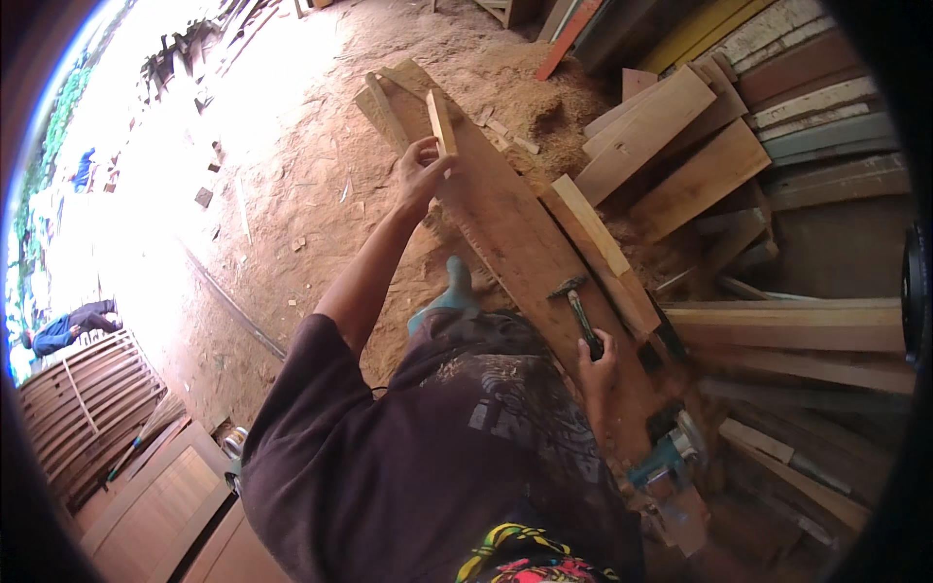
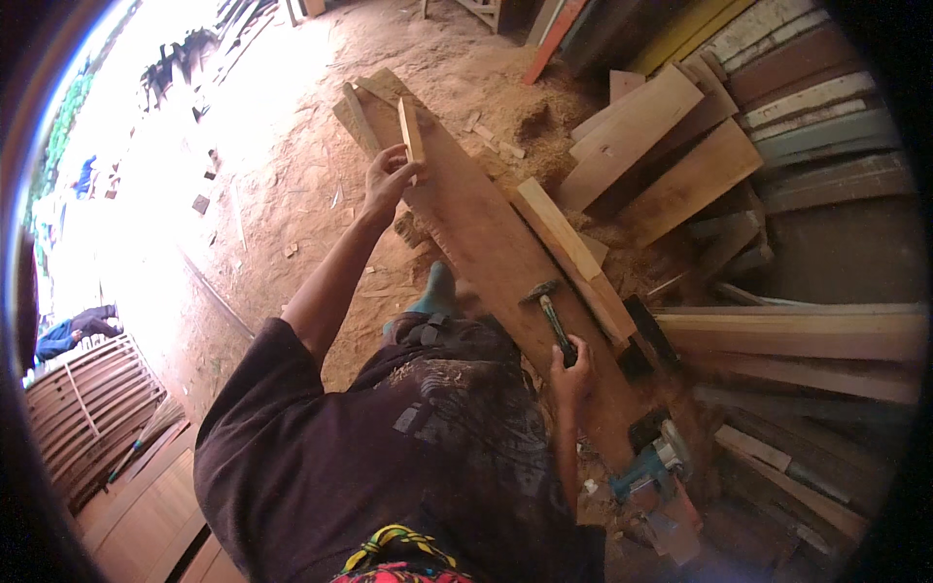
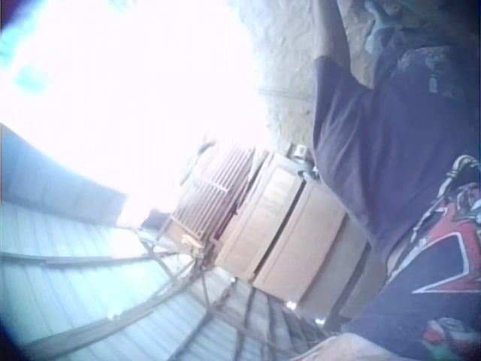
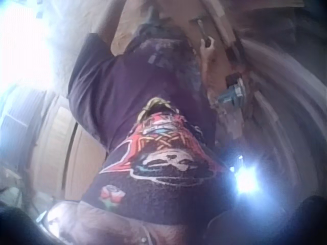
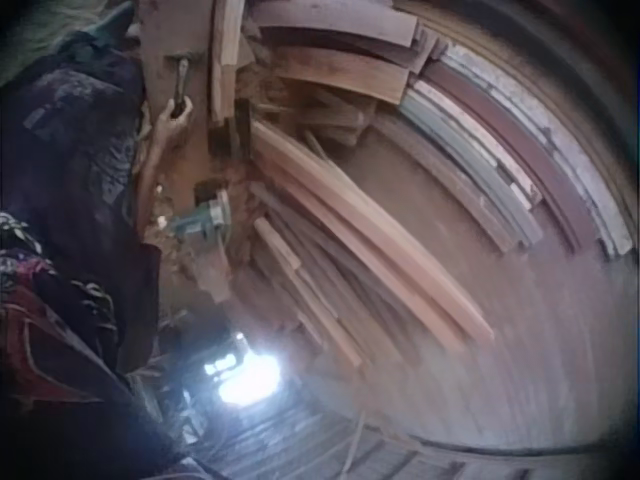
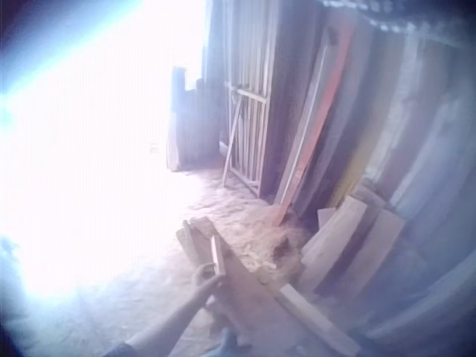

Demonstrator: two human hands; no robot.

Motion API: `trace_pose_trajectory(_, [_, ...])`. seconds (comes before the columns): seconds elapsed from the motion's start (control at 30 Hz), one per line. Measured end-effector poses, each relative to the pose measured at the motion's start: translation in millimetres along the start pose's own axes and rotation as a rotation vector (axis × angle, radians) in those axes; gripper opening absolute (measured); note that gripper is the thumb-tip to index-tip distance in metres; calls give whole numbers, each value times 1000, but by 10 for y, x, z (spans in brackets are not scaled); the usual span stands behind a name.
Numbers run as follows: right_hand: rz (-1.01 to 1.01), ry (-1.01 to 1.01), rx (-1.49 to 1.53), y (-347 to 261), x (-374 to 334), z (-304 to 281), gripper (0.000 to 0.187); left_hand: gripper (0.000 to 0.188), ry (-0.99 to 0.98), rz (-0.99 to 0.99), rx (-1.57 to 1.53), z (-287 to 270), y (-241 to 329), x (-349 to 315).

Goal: The person assembles small wooden pieces on a workbench using a hammer and a circular saw. They pick up pieces from the floor, align them, hammer them into place, and cut a piece with the saw.

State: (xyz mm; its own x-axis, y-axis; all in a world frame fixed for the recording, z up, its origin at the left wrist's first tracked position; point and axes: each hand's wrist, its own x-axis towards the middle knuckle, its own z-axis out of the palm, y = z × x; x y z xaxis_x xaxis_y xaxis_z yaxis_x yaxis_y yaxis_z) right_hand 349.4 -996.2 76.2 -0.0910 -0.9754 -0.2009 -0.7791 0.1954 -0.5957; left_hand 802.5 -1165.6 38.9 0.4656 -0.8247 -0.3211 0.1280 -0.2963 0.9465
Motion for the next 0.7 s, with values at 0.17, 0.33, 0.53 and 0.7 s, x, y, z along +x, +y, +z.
trace_pose_trajectory(0.17, [9, 15, -32, 37, -8, 51, 35, 55, -287, -68, -616, 213, 124, -220])
trace_pose_trajectory(0.33, [-19, 44, -14, 34, -4, 42, 35, 57, -527, -194, -928, 557, 544, -203])
trace_pose_trajectory(0.53, [-135, 33, 4, 205, 70, 9, 37, 56, -302, -187, -536, 856, 688, -311])
trace_pose_trajectory(0.7, [-182, -73, 116, 158, 124, -210, 40, 39, -162, -193, -222, 246, -506, -952])
